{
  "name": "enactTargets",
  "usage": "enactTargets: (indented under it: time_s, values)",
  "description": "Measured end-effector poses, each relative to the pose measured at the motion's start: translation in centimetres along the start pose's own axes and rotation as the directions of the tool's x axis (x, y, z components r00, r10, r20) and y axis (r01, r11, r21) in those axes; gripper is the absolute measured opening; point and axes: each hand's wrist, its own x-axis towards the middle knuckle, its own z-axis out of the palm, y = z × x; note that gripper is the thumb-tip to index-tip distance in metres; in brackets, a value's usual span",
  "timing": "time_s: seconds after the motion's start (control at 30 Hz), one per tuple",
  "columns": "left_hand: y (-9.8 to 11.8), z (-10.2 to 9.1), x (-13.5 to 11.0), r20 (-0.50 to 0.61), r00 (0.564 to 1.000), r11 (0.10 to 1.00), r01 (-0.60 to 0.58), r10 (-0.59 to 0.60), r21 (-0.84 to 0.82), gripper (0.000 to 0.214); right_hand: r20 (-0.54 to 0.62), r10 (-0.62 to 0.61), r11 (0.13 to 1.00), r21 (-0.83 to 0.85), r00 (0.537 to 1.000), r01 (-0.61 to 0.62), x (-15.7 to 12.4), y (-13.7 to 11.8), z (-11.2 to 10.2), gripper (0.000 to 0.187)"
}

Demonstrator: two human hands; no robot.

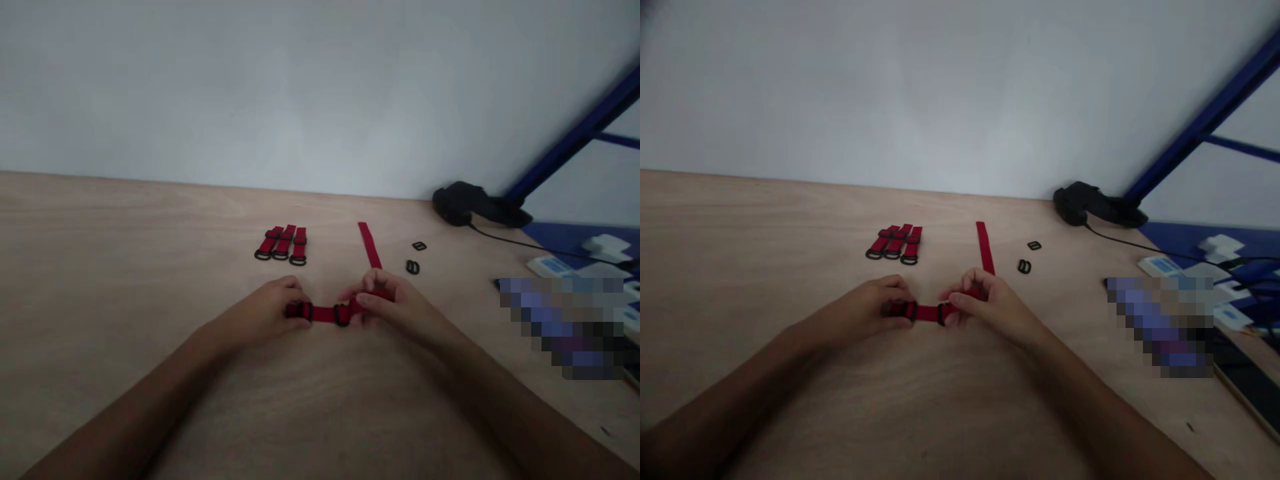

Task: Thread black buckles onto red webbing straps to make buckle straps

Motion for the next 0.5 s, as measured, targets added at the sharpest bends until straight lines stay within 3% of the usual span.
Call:
enactTargets:
  time_s: [0.23, 0.33, 0.5]
  values:
    - [0.6, 0.0, -0.1, 0.0, 0.999, 0.999, -0.035, 0.035, 0.018, 0.024, 0.12, -0.067, 0.993, -0.089, 0.991, 0.078, 0.2, 1.6, 1.2, 0.04]
    - [0.5, 0.2, -0.1, -0.004, 0.999, 0.999, -0.037, 0.037, -0.001, 0.019, 0.076, -0.048, 0.985, -0.159, 0.996, 0.06, 0.5, 2.0, 1.7, 0.036]
    - [0.5, 0.3, -0.1, -0.036, 0.998, 0.998, -0.059, 0.058, -0.031, 0.018, -0.025, -0.128, 0.965, -0.235, 0.991, 0.119, 0.7, 2.0, 1.7, 0.022]
